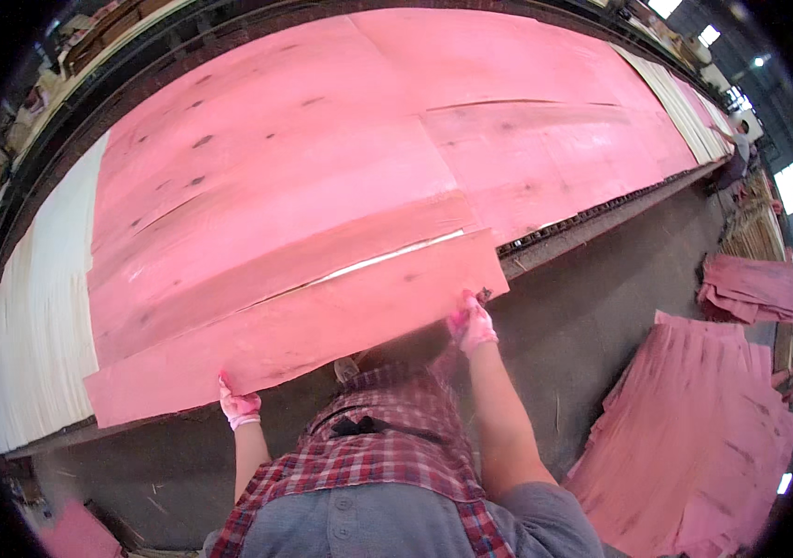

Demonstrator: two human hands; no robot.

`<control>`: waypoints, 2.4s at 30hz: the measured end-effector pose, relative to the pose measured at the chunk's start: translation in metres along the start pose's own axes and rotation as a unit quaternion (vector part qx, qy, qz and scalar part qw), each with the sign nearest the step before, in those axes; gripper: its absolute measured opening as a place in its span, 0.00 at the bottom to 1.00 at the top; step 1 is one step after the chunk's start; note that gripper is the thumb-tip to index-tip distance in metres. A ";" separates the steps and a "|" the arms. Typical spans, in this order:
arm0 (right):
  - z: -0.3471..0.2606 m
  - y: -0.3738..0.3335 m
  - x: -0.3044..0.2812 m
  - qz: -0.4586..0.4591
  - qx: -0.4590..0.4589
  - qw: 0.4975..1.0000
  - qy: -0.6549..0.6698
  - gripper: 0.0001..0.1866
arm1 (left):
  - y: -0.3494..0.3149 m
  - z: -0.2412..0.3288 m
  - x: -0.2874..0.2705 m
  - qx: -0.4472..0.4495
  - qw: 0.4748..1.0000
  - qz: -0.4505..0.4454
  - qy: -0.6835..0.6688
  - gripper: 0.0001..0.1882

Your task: The person sorts and layers veneer sheets by picking up pink-colored and natural wood-colored sheets from stacks and placing them onto a moving conveyor line in an overlapping pattern.

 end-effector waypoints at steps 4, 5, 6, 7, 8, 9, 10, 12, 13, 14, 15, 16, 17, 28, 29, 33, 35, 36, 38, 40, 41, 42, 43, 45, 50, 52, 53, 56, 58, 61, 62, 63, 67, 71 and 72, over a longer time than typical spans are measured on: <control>0.006 0.034 0.006 0.033 -0.005 0.999 -0.027 0.15 | 0.015 -0.002 0.000 -0.055 0.998 0.034 0.010 0.21; 0.010 0.042 0.004 0.040 -0.004 0.998 -0.039 0.16 | 0.011 -0.002 -0.007 -0.064 0.997 0.048 0.014 0.21; 0.011 0.051 0.008 0.042 -0.004 0.998 -0.050 0.16 | 0.020 -0.005 -0.017 -0.065 0.997 0.033 0.026 0.21; 0.011 0.057 0.008 0.045 -0.004 0.997 -0.062 0.17 | 0.034 -0.013 -0.030 -0.067 0.997 0.018 0.037 0.21; 0.009 0.060 0.009 0.053 -0.009 0.994 -0.100 0.19 | 0.042 -0.018 -0.039 -0.069 0.996 0.005 0.048 0.21; 0.006 0.063 0.013 0.067 -0.007 0.995 -0.077 0.16 | 0.038 -0.018 -0.022 -0.054 0.996 0.043 0.047 0.20; 0.002 0.066 0.022 0.076 -0.002 0.995 -0.058 0.14 | 0.027 -0.016 0.013 -0.033 0.995 0.085 0.045 0.20; 0.002 0.060 0.033 0.091 -0.017 0.993 -0.071 0.11 | 0.030 -0.011 0.013 -0.074 0.990 0.105 0.063 0.17; 0.004 0.063 0.032 0.097 -0.018 0.993 -0.060 0.11 | 0.032 -0.016 0.006 -0.086 0.988 0.112 0.062 0.17; 0.005 0.066 0.032 0.097 -0.015 0.994 -0.053 0.10 | 0.033 -0.015 0.002 -0.090 0.986 0.124 0.059 0.17; 0.008 0.070 0.032 0.096 -0.007 0.994 -0.044 0.09 | 0.035 -0.007 0.000 -0.091 0.984 0.137 0.060 0.16; 0.003 0.074 0.031 0.108 0.036 0.991 -0.075 0.11 | 0.032 -0.004 0.011 -0.068 0.979 0.162 0.105 0.16; -0.002 0.077 0.035 0.113 0.081 0.984 -0.111 0.13 | 0.025 0.000 0.027 -0.040 0.970 0.192 0.147 0.17; -0.009 0.097 0.021 0.102 0.072 0.976 -0.176 0.09 | 0.025 -0.003 0.036 -0.043 0.967 0.215 0.130 0.20; -0.008 0.092 0.017 0.089 0.059 0.981 -0.164 0.09 | 0.030 -0.006 0.029 -0.072 0.969 0.201 0.123 0.20; -0.010 0.088 0.022 0.086 0.029 0.980 -0.179 0.09 | 0.031 -0.008 0.011 -0.141 0.969 0.171 0.111 0.19; -0.005 0.097 0.010 0.061 0.006 0.977 -0.203 0.09 | 0.034 -0.001 0.007 -0.167 0.972 0.140 0.086 0.19; -0.005 0.099 0.011 0.051 0.007 0.977 -0.206 0.09 | 0.036 0.000 0.005 -0.177 0.971 0.135 0.086 0.20; -0.006 0.099 0.013 0.045 0.054 0.982 -0.176 0.10 | 0.041 0.003 0.007 -0.199 0.969 0.122 0.087 0.22; -0.006 0.113 0.000 0.055 0.072 0.976 -0.200 0.10 | 0.042 0.012 0.015 -0.232 0.967 0.075 0.067 0.24; -0.006 0.117 -0.006 0.062 0.081 0.973 -0.209 0.10 | 0.039 0.020 0.025 -0.250 0.965 0.051 0.060 0.25; -0.007 0.105 0.005 0.069 0.072 0.976 -0.191 0.10 | 0.035 0.028 0.030 -0.238 0.968 0.052 0.064 0.26; -0.006 0.092 0.020 0.077 0.062 0.980 -0.172 0.09 | 0.031 0.039 0.036 -0.226 0.970 0.051 0.069 0.27; -0.011 0.077 0.015 0.096 0.056 0.988 -0.107 0.09 | 0.040 0.053 0.082 -0.361 0.906 0.057 0.215 0.30; -0.007 0.084 0.035 0.101 0.054 0.985 -0.128 0.09 | 0.011 0.102 0.130 -0.336 0.710 -0.113 0.608 0.35; -0.008 0.078 0.036 0.105 0.031 0.983 -0.148 0.08 | -0.007 0.071 0.189 -0.112 0.590 -0.314 0.735 0.36; -0.009 0.075 0.033 0.096 0.013 0.982 -0.163 0.07 | -0.022 0.050 0.215 0.015 0.514 -0.401 0.758 0.37; -0.013 0.072 0.041 0.126 0.022 0.981 -0.144 0.10 | -0.040 -0.038 0.228 0.251 0.380 -0.549 0.701 0.39; -0.016 0.056 0.057 0.152 0.007 0.978 -0.143 0.09 | -0.029 -0.084 0.219 0.284 0.288 -0.577 0.709 0.33; -0.029 0.051 0.063 0.149 0.074 0.968 -0.186 0.14 | 0.005 -0.121 0.206 0.284 0.165 -0.603 0.726 0.24; -0.029 0.055 0.056 0.134 0.048 0.974 -0.177 0.13 | 0.010 -0.122 0.210 0.254 0.174 -0.625 0.718 0.21; -0.035 0.048 0.066 0.142 0.054 0.966 -0.210 0.13 | 0.017 -0.120 0.209 0.219 0.182 -0.641 0.713 0.19; -0.059 0.048 0.092 0.121 0.044 0.948 -0.291 0.13 | 0.031 -0.102 0.262 0.054 0.279 -0.651 0.703 0.14; -0.065 0.060 0.104 0.120 0.072 0.933 -0.331 0.11 | 0.050 -0.112 0.252 0.114 0.285 -0.671 0.675 0.17; -0.068 0.059 0.111 0.127 0.080 0.933 -0.328 0.11 | 0.049 -0.111 0.256 0.099 0.283 -0.670 0.680 0.17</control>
Point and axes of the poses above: each hand's wrist, its own y-axis towards the middle knuckle, its own x-axis out of the palm, z = x × y, the point moved 1 cm from there along y, towards the middle knuckle, and after that the axes turned 9 degrees about x, right-handed, at the moved point
